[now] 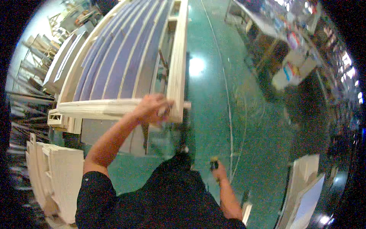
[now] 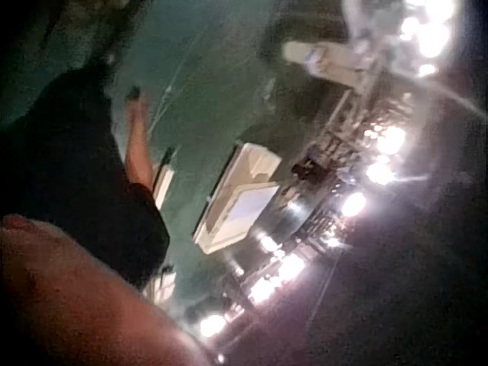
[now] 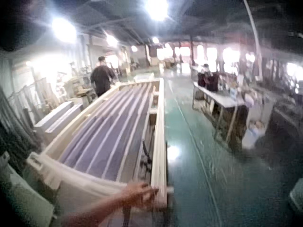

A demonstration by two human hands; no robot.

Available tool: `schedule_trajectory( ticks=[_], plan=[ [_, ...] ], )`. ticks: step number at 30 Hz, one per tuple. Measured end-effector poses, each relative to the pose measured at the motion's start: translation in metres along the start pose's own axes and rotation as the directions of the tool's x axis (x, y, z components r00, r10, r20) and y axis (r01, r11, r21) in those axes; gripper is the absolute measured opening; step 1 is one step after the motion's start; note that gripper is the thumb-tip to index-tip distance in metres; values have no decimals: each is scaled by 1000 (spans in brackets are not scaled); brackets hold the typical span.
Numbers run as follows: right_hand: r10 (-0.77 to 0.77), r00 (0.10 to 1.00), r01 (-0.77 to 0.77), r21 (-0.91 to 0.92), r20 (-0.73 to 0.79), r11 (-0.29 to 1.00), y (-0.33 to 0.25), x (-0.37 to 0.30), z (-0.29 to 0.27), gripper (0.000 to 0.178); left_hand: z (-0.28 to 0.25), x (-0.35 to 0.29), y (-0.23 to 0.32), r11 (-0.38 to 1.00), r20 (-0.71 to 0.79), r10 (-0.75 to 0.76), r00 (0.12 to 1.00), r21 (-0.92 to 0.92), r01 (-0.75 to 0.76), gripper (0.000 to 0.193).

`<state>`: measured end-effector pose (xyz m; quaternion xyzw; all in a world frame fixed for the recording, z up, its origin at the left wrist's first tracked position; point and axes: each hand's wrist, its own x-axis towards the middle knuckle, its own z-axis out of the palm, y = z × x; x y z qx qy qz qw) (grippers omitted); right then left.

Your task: The person assembles a wooden furniture frame by attaching light-colored wooden slats to a purple slatted base. They use a pneumatic nail gun to secure the pieces, frequently walking to retrieve materials and repositioning the large frame on the workshop floor.

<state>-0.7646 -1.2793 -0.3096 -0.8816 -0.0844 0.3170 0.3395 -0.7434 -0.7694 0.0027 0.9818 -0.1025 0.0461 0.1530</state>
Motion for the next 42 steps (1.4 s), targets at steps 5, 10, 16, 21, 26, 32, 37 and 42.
schedule_trajectory(
  ticks=[5,10,16,21,26,32,37,42],
  plan=[
    [61,998,-61,-10,-10,998,11,-65,48,45,-15,-14,8,997,-43,32,999,-68,-35,68],
    [146,989,-148,-88,-27,985,-18,-116,54,43,-16,-8,5,996,-8,5,1000,-94,-5,67],
    [336,935,-270,387,-113,882,8,-79,80,25,-15,-1,-10,998,122,60,991,25,-64,82],
    [372,914,-174,672,-162,720,-116,-36,31,31,-26,6,11,1000,211,-16,977,-8,18,71],
    [267,916,-8,651,-301,759,-232,-11,6,42,-17,4,12,998,89,20,996,52,-24,71],
    [57,933,250,754,-356,607,-330,-17,2,68,-15,2,8,999,32,50,998,14,-50,66],
    [-245,734,673,629,-634,389,-365,27,20,49,-19,2,14,999,46,-7,999,31,5,66],
    [-214,862,504,726,-460,469,-371,50,18,56,-19,3,10,1000,63,-26,998,9,25,69]
  ],
)
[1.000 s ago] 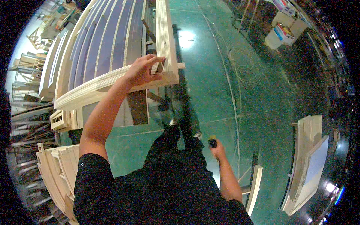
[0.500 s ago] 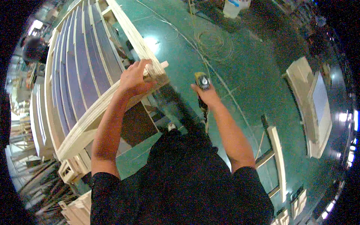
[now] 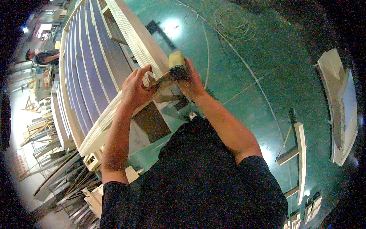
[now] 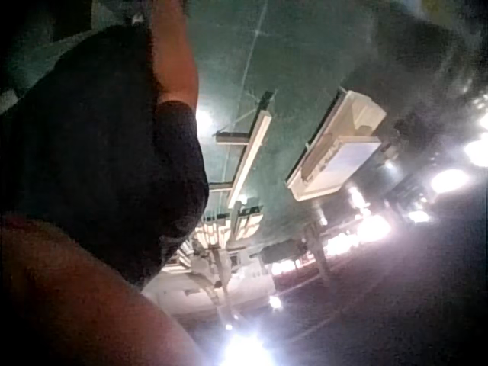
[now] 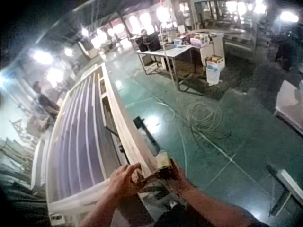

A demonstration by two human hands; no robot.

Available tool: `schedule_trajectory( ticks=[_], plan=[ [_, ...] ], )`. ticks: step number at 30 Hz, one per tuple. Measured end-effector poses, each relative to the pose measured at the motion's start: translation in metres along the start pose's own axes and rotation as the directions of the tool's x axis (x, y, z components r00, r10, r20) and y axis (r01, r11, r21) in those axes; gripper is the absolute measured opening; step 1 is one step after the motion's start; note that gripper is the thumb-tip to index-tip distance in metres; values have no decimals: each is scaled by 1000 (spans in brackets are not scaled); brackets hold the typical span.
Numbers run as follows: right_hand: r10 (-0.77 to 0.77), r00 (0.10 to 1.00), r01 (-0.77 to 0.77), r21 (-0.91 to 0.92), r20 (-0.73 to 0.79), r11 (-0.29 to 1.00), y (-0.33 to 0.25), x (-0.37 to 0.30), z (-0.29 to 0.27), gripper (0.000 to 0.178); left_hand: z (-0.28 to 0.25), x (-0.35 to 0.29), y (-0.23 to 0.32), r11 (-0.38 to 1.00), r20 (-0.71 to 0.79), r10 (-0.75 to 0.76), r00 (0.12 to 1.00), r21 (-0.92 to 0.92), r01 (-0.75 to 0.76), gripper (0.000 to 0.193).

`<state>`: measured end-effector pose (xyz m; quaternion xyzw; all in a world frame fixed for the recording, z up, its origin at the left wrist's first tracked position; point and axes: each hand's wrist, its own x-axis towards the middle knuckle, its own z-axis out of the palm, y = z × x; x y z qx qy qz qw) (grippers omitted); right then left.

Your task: The person assembles a wooden furniture frame by attaching light-colored wooden slats to a purple slatted base. They use a pneumatic nail gun to secure the pieces, frequently walking to retrieve materials and repositioning the large frame on the workshop floor.

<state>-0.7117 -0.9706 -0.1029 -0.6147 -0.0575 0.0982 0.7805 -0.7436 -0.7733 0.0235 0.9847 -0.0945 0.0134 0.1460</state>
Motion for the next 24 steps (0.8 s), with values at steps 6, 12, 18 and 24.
schedule_trajectory(
  ticks=[6,12,18,24],
  plan=[
    [154,970,-235,550,190,802,19,15,-9,43,0,3,2,1000,13,22,1000,-18,-21,70],
    [124,956,-221,377,265,899,7,22,-13,33,1,4,0,998,-19,62,998,-12,-62,72],
    [43,959,-99,189,279,977,11,26,-19,43,0,3,-1,998,-13,61,998,-13,-61,67],
    [101,944,-235,426,313,874,13,32,-23,44,3,3,-5,998,4,63,998,19,-63,66]
  ],
)
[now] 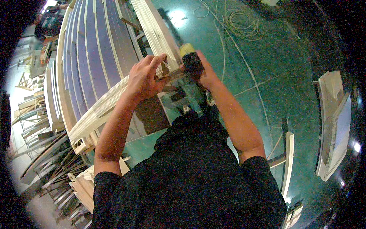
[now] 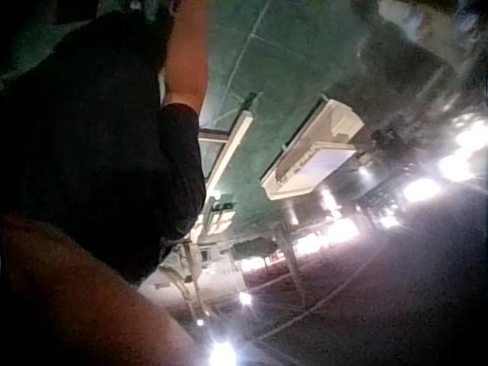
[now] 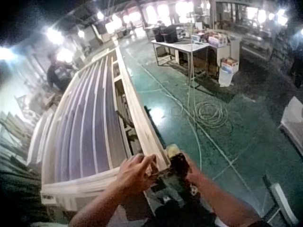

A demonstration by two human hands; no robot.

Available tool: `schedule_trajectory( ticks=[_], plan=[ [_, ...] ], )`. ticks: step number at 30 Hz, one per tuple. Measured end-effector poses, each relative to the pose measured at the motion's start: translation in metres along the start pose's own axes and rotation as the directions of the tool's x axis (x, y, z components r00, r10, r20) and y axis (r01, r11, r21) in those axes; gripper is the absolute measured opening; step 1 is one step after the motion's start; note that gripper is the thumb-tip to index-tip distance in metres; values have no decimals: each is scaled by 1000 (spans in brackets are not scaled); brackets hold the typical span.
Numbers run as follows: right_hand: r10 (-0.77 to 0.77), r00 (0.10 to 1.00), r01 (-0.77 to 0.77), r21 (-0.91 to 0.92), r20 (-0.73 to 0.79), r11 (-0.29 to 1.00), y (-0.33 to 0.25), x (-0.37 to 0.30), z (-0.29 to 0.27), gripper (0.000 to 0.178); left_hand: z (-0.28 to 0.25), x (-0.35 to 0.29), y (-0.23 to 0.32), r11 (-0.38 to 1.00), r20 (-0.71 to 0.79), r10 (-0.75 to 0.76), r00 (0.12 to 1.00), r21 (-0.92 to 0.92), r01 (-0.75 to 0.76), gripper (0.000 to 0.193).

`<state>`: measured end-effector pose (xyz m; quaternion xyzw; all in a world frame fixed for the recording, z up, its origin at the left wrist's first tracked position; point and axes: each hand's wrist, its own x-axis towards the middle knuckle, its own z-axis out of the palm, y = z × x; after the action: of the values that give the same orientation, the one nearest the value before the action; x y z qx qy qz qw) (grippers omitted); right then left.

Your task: The person assembles a wooden furniture frame by attaching light-colored wooden slats to a purple slatted base. They use a pneumatic nail gun to secure the pieces, frequently walking to retrieve materials and repositioning the large frame on the workshop floor.

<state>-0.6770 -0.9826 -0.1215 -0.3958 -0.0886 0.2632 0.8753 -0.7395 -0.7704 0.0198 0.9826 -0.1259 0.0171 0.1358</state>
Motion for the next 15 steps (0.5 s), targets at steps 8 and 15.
schedule_trajectory(
  ticks=[8,15],
  plan=[
    [-50,999,52,-172,17,984,0,-5,-5,38,2,-3,-2,1000,-14,12,1000,-2,-12,65],
    [123,968,-176,-243,-218,954,-16,-8,18,45,-15,3,-18,976,169,92,981,-209,-55,76]
  ],
)
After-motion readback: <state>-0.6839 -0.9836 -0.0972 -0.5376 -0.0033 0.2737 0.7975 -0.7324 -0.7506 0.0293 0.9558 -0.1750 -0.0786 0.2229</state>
